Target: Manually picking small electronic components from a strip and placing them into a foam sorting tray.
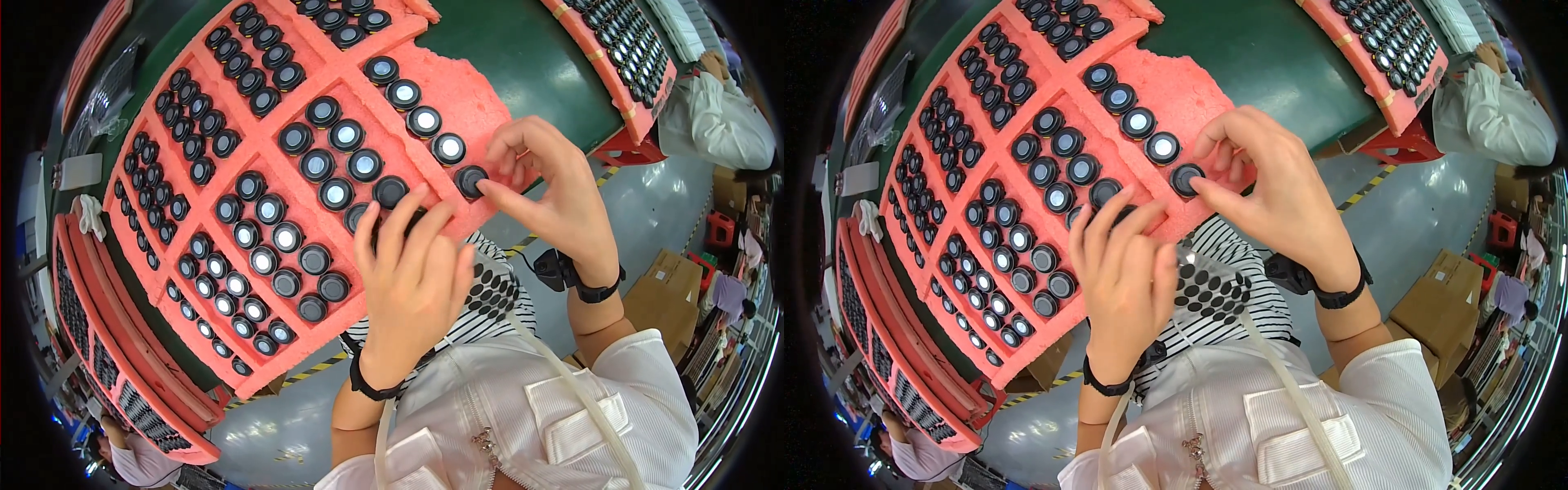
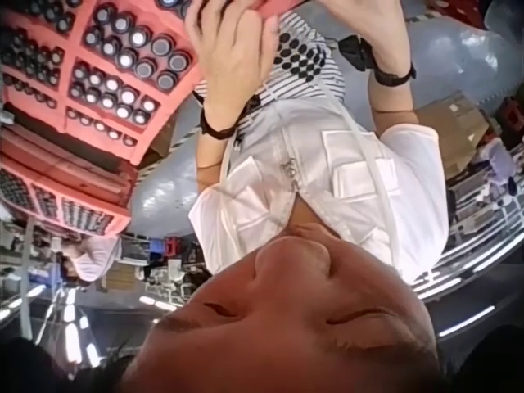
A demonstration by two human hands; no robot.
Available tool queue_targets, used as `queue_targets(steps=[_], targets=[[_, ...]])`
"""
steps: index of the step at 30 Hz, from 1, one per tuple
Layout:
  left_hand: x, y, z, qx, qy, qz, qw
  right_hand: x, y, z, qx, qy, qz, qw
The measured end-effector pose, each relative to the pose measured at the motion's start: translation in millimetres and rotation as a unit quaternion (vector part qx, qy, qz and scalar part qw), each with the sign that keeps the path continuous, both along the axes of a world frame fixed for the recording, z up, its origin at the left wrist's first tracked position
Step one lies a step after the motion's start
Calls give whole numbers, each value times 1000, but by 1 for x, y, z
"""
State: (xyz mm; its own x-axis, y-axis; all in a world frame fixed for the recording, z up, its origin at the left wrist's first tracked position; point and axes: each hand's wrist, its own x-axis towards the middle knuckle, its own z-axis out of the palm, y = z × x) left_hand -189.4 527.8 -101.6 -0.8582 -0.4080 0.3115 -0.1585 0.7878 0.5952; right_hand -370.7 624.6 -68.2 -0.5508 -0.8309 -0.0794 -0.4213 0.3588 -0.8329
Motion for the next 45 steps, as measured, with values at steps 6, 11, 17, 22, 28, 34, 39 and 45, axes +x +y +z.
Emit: queue_targets(steps=[6,11,17,22,28,34,39,45], targets=[[15,2,1,3,95,116,989,8,26,30,-29,-29,168,985],[23,6,1,-16,144,158,977,13,40,36,-7,-32,184,982],[26,6,-2,-40,172,152,972,12,41,42,53,-71,179,980],[21,4,-3,-47,141,136,979,7,39,31,109,-184,112,970],[10,-6,1,-23,78,153,985,-5,29,24,71,-166,144,973],[11,-11,14,12,22,152,988,-40,17,18,-96,-176,283,938],[-2,-16,10,122,65,-13,990,-28,-4,12,-27,-164,21,986],[-17,-18,5,128,43,-29,990,-20,-29,1,-7,-147,-26,989]])
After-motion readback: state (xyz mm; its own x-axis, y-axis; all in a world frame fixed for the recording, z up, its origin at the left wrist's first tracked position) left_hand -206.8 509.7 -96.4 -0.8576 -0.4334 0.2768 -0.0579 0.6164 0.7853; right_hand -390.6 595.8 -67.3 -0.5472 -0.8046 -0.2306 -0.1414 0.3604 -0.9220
